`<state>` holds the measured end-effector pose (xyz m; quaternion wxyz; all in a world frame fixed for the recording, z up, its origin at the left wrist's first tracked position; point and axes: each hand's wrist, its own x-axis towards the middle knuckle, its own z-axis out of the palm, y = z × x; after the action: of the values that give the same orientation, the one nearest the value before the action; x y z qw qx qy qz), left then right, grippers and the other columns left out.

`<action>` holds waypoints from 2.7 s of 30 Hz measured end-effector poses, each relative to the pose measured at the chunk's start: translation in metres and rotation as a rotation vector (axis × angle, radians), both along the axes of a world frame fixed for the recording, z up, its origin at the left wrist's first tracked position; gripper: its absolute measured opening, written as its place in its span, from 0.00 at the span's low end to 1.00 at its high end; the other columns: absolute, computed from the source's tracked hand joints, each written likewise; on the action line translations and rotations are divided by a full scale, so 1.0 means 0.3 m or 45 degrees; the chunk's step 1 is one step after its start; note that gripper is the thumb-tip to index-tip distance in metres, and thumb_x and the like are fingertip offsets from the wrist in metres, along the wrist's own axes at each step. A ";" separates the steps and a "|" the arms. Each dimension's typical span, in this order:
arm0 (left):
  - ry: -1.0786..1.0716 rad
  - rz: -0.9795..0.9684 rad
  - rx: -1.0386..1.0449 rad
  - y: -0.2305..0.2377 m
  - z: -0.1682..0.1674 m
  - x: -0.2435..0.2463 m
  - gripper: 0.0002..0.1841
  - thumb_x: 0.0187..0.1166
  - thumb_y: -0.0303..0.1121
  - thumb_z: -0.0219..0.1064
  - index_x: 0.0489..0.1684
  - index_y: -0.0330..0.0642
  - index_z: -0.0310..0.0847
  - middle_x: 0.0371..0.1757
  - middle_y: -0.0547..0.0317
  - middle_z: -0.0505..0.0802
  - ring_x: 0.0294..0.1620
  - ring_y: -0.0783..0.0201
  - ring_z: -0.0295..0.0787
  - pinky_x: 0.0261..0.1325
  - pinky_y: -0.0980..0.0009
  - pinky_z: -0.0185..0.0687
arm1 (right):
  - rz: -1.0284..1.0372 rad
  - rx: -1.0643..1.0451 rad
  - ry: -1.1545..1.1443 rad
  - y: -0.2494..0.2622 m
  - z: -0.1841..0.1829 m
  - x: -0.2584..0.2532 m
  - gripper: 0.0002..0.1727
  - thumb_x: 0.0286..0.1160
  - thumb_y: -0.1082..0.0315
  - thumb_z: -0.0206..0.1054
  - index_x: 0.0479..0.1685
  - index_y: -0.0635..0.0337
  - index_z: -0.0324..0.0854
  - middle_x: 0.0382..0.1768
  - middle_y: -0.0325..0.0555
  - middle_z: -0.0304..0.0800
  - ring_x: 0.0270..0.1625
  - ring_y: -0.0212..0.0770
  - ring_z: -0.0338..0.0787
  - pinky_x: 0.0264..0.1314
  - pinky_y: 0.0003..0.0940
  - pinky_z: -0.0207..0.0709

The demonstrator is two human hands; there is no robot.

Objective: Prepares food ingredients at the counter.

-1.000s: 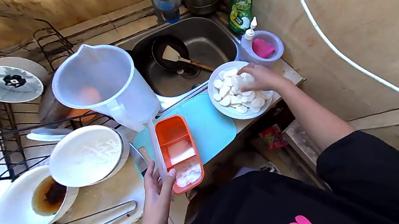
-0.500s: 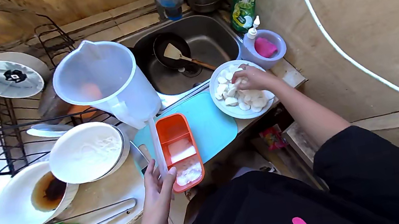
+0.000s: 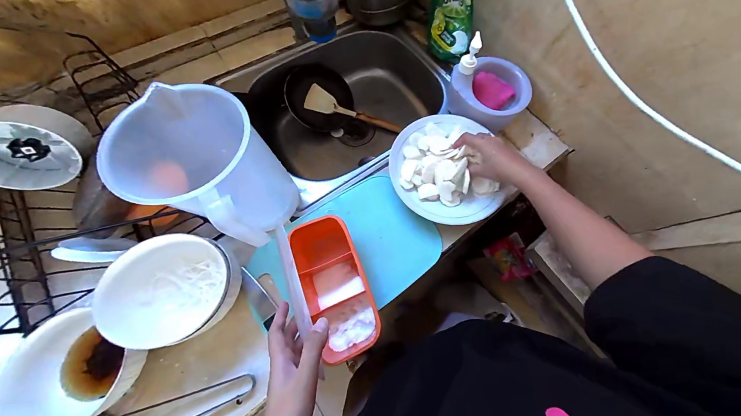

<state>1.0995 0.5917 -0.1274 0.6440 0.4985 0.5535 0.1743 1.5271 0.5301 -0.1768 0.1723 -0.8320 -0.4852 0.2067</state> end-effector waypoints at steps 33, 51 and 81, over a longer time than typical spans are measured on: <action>-0.015 0.015 0.004 -0.004 -0.012 0.002 0.47 0.73 0.48 0.64 0.94 0.45 0.43 0.82 0.45 0.73 0.72 0.55 0.81 0.61 0.57 0.85 | 0.449 -0.474 -0.157 0.292 0.080 -0.160 0.55 0.43 0.61 0.94 0.84 0.40 0.70 0.87 0.72 0.56 0.82 0.81 0.61 0.68 0.82 0.64; -0.017 0.017 -0.019 -0.001 -0.014 -0.004 0.48 0.72 0.50 0.65 0.94 0.47 0.43 0.83 0.46 0.72 0.73 0.56 0.81 0.61 0.58 0.85 | 0.442 -0.312 -0.056 0.124 0.107 0.014 0.43 0.51 0.50 0.91 0.74 0.47 0.82 0.78 0.67 0.73 0.74 0.75 0.76 0.66 0.79 0.71; 0.004 0.003 -0.006 0.001 -0.009 -0.001 0.46 0.74 0.48 0.62 0.94 0.46 0.42 0.82 0.46 0.73 0.71 0.59 0.81 0.60 0.61 0.85 | 0.023 -0.311 0.039 -0.018 0.079 -0.028 0.66 0.43 0.56 0.95 0.93 0.38 0.58 0.83 0.77 0.60 0.76 0.82 0.71 0.68 0.82 0.68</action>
<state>1.0992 0.5919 -0.1301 0.6440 0.4966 0.5555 0.1731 1.5188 0.5248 -0.1530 0.0753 -0.8391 -0.4611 0.2786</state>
